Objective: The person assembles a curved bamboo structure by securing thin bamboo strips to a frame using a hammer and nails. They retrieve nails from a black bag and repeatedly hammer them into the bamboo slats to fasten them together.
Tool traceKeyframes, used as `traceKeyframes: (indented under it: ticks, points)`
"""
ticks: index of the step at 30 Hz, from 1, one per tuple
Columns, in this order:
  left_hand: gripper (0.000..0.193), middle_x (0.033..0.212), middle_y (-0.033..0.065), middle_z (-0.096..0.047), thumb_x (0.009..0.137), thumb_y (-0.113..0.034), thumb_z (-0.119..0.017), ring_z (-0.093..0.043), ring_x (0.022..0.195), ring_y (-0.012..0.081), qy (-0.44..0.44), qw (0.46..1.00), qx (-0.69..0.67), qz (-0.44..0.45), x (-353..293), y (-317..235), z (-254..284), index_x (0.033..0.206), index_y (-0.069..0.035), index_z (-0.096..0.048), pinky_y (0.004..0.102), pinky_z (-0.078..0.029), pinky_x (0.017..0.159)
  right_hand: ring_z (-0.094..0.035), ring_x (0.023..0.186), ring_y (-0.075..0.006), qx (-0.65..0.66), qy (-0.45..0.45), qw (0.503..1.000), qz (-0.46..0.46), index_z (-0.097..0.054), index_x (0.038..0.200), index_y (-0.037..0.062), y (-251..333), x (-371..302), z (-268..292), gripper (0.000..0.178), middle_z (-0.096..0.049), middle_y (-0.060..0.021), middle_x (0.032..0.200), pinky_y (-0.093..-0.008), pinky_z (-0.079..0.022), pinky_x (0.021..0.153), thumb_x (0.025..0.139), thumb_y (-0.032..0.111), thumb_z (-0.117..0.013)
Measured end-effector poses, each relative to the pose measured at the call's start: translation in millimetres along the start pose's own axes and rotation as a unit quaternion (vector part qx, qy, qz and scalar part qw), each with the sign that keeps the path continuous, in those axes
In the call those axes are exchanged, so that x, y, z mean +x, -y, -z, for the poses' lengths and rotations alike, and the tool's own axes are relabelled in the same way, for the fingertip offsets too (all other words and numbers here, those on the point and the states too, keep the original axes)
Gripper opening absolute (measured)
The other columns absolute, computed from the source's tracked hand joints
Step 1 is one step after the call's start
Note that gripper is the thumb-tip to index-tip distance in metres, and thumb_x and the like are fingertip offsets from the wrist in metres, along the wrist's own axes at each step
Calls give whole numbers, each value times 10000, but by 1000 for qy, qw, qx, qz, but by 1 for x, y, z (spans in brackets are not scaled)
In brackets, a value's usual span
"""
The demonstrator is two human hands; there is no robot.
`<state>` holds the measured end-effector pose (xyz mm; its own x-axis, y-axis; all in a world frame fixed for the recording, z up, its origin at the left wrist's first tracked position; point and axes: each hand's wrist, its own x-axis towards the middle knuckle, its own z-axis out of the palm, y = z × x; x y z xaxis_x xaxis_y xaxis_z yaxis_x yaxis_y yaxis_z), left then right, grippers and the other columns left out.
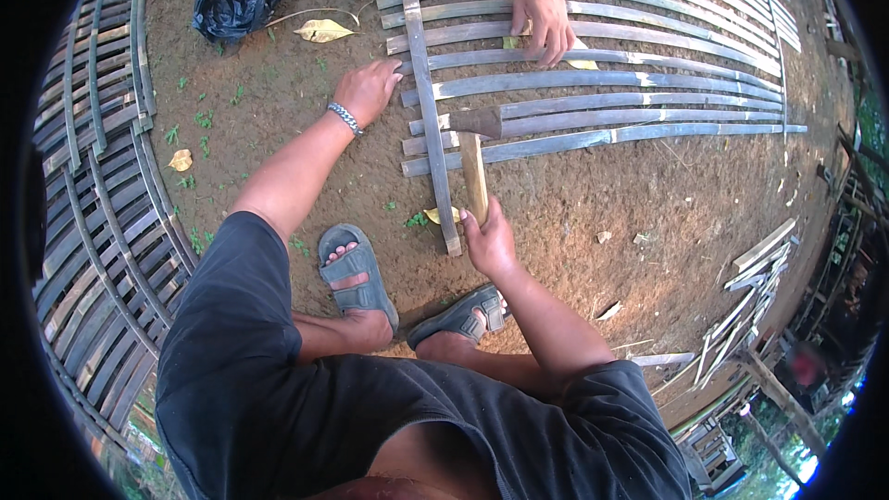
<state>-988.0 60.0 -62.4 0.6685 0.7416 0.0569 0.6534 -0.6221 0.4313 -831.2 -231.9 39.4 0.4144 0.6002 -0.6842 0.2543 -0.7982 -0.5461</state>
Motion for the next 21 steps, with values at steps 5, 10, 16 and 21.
traceKeyframes:
  ticks: [5, 10, 16, 21]
  points:
    - [282, 1076, 142, -719, 971, -277, -627, -699, 932, 346, 14, 1000, -11, 13, 2, -7, 5, 1172, -87, -683, 454, -579, 806, -712, 932, -401, 14, 16, 1000, 6, -453, 1402, -12, -17, 7, -3, 564, -708, -251, 975, -459, -545, 814, 982, 308, -653]
    - [311, 1041, 174, -726, 943, -292, -674, -698, 929, 355, -3, 993, -68, 96, -1, -4, 3, 1163, -74, -695, 448, -568, 796, -709, 945, -407, 10, 26, 1000, -1, -474, 1370, -13, -10, 5, -1, 533, -704, -263, 982, -463, -543, 817, 980, 303, -654]
    - [279, 967, 184, -737, 896, -297, -732, -706, 892, 361, -3, 974, -84, 211, -2, -19, 5, 1054, -67, -742, 448, -561, 790, -705, 967, -411, 9, 15, 1000, 3, -482, 1363, -7, -15, 6, -2, 517, -700, -276, 1004, -464, -540, 832, 980, 295, -653]
    - [264, 990, 168, -742, 890, -316, -735, -715, 897, 344, -37, 971, -82, 221, -5, -26, 3, 1019, -88, -762, 439, -565, 788, -691, 1033, -415, 19, 32, 999, -15, -462, 1397, -13, -12, 7, -4, 561, -689, -289, 1088, -462, -532, 878, 979, 305, -661]
